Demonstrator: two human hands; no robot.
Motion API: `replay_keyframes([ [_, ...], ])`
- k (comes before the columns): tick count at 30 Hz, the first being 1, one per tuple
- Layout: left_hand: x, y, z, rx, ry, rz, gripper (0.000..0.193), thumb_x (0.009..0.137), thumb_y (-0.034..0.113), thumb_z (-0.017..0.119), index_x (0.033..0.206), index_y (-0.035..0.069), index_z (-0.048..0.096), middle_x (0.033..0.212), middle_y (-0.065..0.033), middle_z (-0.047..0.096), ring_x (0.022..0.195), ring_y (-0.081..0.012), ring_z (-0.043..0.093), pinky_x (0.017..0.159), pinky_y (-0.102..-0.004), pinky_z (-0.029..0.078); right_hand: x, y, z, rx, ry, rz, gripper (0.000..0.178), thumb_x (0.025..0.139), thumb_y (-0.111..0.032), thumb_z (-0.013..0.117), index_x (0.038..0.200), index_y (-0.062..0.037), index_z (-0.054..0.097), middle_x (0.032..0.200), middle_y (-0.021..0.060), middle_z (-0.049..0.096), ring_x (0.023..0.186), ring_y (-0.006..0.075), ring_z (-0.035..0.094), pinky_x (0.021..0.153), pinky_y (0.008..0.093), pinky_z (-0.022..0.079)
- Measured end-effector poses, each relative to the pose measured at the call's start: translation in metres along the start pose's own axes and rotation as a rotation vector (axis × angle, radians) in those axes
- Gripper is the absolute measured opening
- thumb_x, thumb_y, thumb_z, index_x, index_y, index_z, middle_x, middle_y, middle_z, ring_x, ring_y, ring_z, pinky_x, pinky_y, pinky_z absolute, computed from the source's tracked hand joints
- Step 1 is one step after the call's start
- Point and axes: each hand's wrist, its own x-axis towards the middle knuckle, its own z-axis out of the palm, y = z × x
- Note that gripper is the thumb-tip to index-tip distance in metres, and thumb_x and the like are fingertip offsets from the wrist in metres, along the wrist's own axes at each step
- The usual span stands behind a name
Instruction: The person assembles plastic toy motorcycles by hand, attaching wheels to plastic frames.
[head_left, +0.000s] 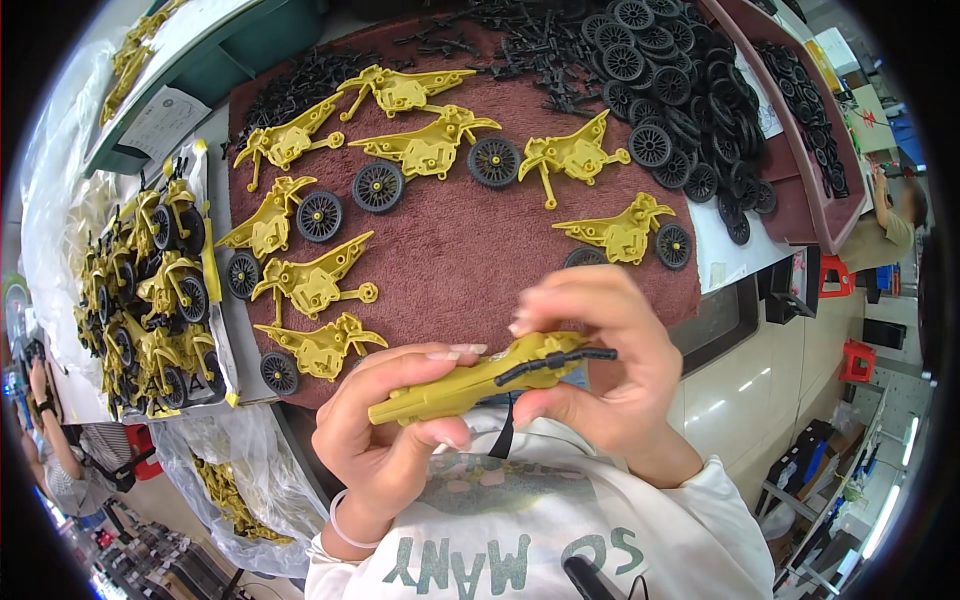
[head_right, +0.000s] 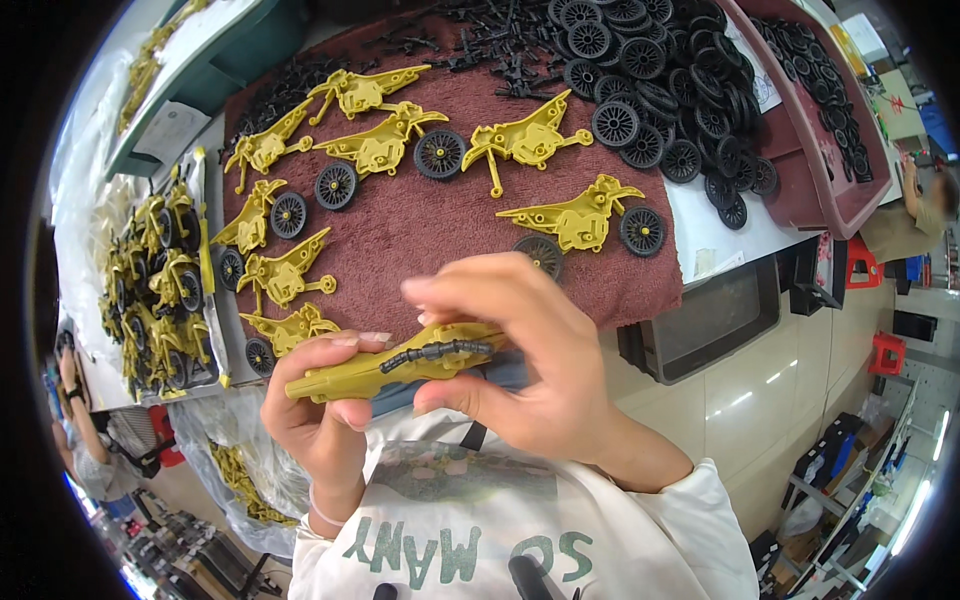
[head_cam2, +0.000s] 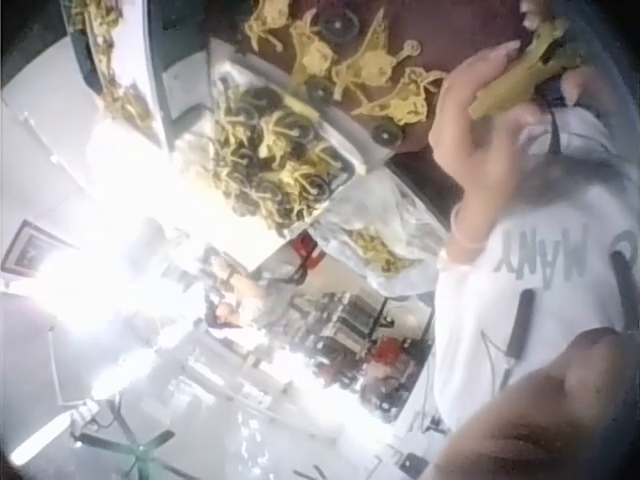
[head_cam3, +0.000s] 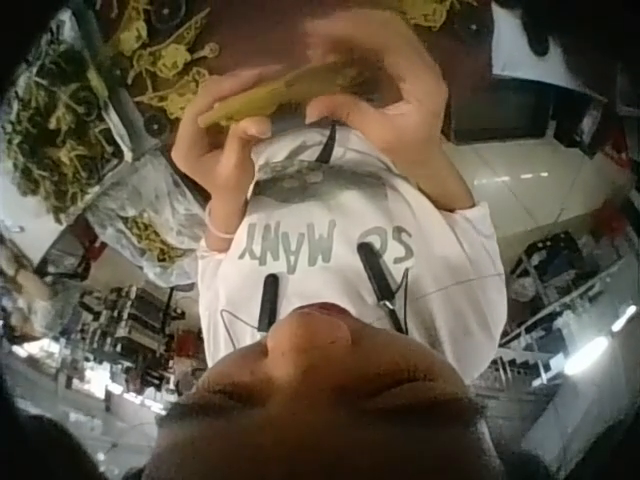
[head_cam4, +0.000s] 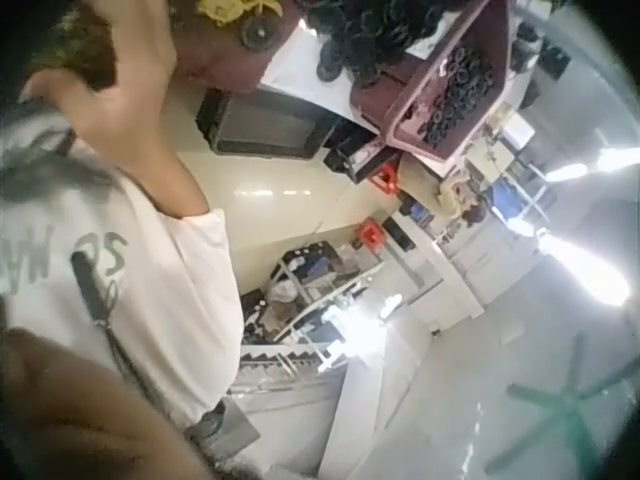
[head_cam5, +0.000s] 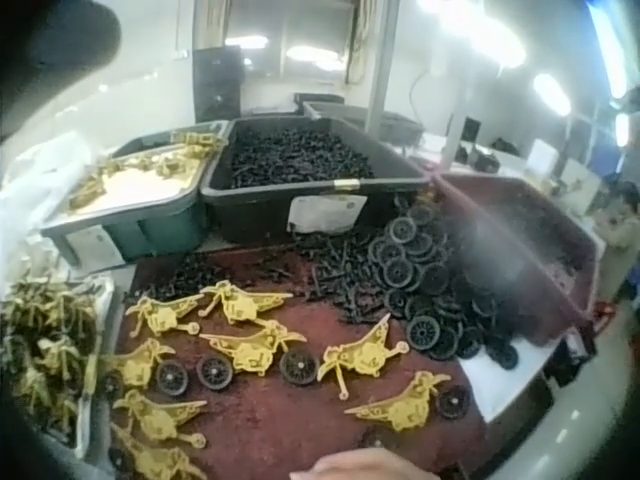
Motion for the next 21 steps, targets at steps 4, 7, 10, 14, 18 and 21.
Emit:
replay_keyframes([
  [4, -0.004, 0.0, -0.001, 0.066, 0.039, 0.021, 0.043, 0.087, 0.029, 0.076, 0.106, -0.007, 0.063, 0.095, -0.0216, 0.071, 0.09, -0.0278, 0.071, 0.08, -0.034, 0.055, 0.002, -0.002, -0.005, -0.163, -0.208, 0.112, 0.044, 0.07, -0.019, 0.087, 0.107, -0.0029, 0.07, 0.091, 0.01, 0.069, 0.077, 0.019, 0.065, 0.071, 0.0295, 0.052],
  [7, -0.003, 0.002, -0.002, 0.033, 0.036, -0.003, 0.041, 0.089, 0.029, 0.074, 0.104, -0.008, 0.063, 0.093, -0.0212, 0.071, 0.088, -0.0269, 0.071, 0.079, -0.0331, 0.055, -0.002, -0.006, -0.003, -0.208, -0.16, 0.046, 0.044, 0.069, -0.019, 0.088, 0.106, -0.003, 0.07, 0.087, 0.01, 0.068, 0.075, 0.0193, 0.064, 0.066, 0.0292, 0.049],
  [10, -0.001, 0.006, -0.002, 0.003, 0.027, -0.025, 0.04, 0.087, 0.026, 0.076, 0.104, -0.008, 0.063, 0.092, -0.0209, 0.071, 0.087, -0.0261, 0.071, 0.078, -0.0322, 0.055, -0.005, -0.004, -0.001, -0.165, -0.127, 0.066, 0.042, 0.07, -0.017, 0.088, 0.105, -0.0031, 0.07, 0.086, 0.0092, 0.068, 0.073, 0.019, 0.063, 0.066, 0.0289, 0.049],
  [14, 0.019, 0.024, -0.009, 0.078, -0.096, -0.277, 0.038, 0.083, 0.017, 0.079, 0.106, -0.009, 0.064, 0.093, -0.0207, 0.071, 0.087, -0.0252, 0.071, 0.076, -0.0315, 0.055, 0.002, 0.001, -0.012, -0.099, -0.178, 0.178, 0.037, 0.072, -0.013, 0.087, 0.104, -0.0029, 0.07, 0.089, 0.009, 0.068, 0.078, 0.0182, 0.064, 0.069, 0.0284, 0.049],
  [18, 0.021, 0.032, -0.001, -0.036, -0.002, -0.342, 0.054, 0.075, 0.015, 0.084, 0.117, -0.008, 0.059, 0.11, -0.0208, 0.068, 0.094, -0.0247, 0.07, 0.08, -0.0319, 0.054, 0.01, -0.005, -0.017, -0.013, -0.398, 0.395, 0.044, 0.07, -0.002, 0.086, 0.109, 0.0045, 0.066, 0.106, 0.0144, 0.069, 0.096, 0.0182, 0.066, 0.084, 0.0304, 0.052],
  [21, 0.018, 0.023, 0.001, -0.439, 0.039, -0.205, 0.066, 0.069, 0.018, 0.089, 0.12, -0.007, 0.056, 0.117, -0.0192, 0.063, 0.105, -0.0248, 0.065, 0.089, -0.034, 0.051, 0.006, -0.007, -0.012, 0.112, -0.288, 0.476, 0.044, 0.072, 0.0, 0.084, 0.112, 0.0032, 0.065, 0.107, 0.0101, 0.068, 0.099, 0.0155, 0.064, 0.087, 0.0293, 0.051],
])
